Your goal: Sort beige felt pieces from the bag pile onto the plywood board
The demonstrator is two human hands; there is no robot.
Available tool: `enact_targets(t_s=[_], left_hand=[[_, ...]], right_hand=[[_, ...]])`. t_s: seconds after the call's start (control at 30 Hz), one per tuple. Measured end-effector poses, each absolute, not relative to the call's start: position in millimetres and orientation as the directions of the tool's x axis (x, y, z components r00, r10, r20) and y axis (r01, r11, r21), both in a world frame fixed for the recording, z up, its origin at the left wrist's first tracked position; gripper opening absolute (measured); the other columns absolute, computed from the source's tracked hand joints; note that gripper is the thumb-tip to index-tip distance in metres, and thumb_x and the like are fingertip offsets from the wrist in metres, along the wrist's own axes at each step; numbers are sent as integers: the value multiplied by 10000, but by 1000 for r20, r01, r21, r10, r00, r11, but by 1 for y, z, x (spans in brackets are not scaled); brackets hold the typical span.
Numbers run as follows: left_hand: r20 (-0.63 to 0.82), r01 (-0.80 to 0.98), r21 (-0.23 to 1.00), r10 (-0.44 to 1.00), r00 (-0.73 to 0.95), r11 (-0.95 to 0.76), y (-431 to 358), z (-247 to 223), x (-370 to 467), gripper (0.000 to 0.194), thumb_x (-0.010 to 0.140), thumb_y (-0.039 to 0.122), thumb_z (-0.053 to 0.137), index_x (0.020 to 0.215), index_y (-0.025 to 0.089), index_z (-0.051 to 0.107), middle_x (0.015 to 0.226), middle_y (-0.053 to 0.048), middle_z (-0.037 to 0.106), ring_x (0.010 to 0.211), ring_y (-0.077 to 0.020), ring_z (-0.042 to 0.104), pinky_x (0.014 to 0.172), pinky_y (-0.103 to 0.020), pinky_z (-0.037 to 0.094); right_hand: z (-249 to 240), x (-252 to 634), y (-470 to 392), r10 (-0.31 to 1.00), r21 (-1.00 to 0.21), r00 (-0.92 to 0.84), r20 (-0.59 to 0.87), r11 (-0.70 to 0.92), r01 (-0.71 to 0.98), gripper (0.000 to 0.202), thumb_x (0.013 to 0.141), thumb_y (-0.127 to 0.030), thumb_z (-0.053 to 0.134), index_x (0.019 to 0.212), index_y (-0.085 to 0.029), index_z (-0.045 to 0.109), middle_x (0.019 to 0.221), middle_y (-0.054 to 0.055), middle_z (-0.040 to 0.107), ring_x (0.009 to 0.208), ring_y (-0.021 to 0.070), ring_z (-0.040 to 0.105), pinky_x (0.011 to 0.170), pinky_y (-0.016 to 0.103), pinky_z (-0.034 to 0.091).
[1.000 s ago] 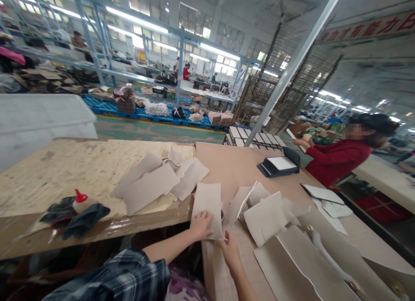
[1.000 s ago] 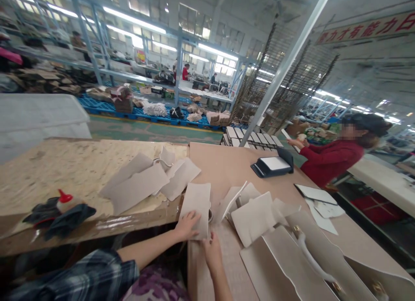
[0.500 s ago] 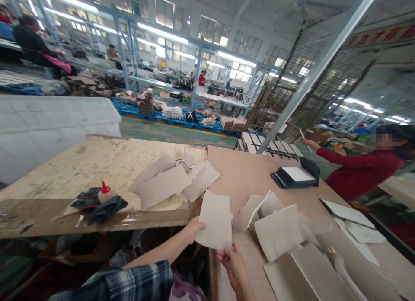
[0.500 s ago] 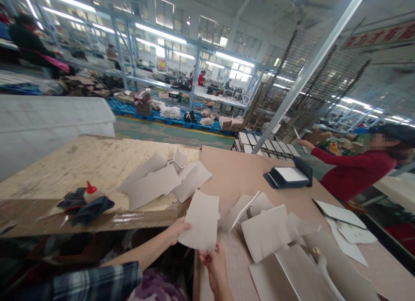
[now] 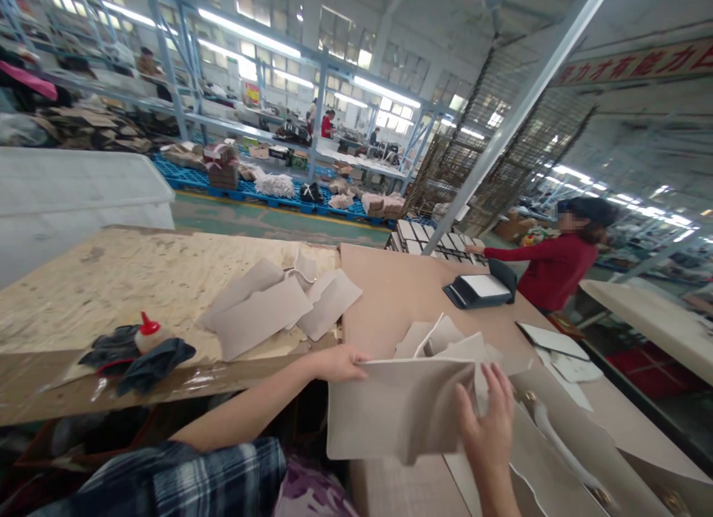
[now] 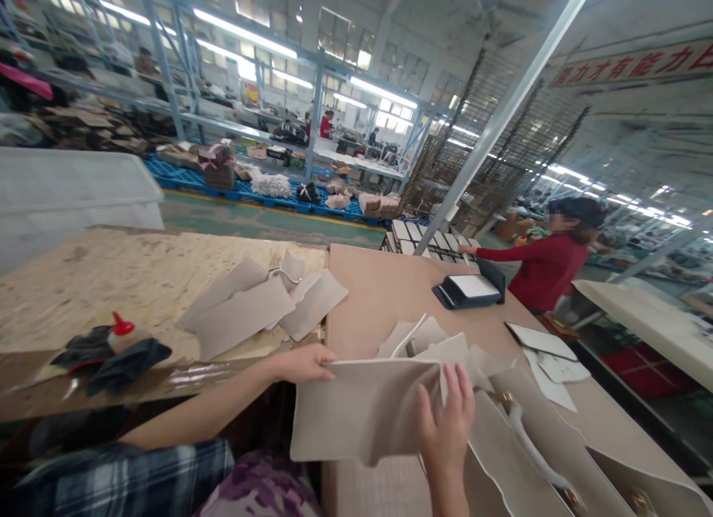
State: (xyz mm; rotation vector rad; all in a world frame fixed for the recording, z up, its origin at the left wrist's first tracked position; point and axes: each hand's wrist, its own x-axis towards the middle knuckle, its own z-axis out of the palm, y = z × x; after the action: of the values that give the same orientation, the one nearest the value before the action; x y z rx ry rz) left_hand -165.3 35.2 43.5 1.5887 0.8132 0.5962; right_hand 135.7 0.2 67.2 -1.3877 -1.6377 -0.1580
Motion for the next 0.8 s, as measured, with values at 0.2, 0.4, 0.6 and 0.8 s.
enact_targets(t_s=[0.2, 0.4, 0.6, 0.8], left_hand=[[62, 356, 865, 780, 623, -353, 39, 74, -139, 209, 653, 89, 621, 696, 244, 755, 635, 18, 691, 639, -168, 591, 614, -217, 402], [196, 381, 871, 930, 311, -311, 53, 79, -135, 249, 716, 232, 681, 956, 245, 749, 979, -38, 738, 978, -249, 641, 942, -312, 440], [-27, -127, 992, 997, -75, 17, 42, 50, -137, 744, 687, 393, 759, 1337, 148, 493, 1354, -155, 558, 1255, -294, 507, 1049, -400, 408], [-372, -472, 761, 896, 243, 444, 16, 14, -109, 494, 551, 362, 834, 920, 101, 636, 822, -110, 722, 720, -223, 662, 723, -341, 523]], right_hand=[[61, 114, -21, 783, -70, -397, 478, 485, 872, 300, 884, -263, 476, 1125, -203, 643, 1041, 84, 715, 1085, 286, 615, 1123, 528, 219], [46, 116, -26, 994, -609, -53, 97, 101, 787, 310, 776, -436, 453, 863, -214, 653, 794, 90, 702, 725, 279, 638, 676, 379, 460], [47, 113, -27, 978, -960, 68, -196, -206, 188, 352, 668, -483, 671, 842, -177, 651, 744, 39, 679, 704, 217, 597, 669, 313, 465], [39, 93, -30, 926, -912, 112, -360, -324, -252, 444, 528, -418, 822, 881, -182, 690, 831, 28, 720, 878, 226, 638, 815, 299, 485]])
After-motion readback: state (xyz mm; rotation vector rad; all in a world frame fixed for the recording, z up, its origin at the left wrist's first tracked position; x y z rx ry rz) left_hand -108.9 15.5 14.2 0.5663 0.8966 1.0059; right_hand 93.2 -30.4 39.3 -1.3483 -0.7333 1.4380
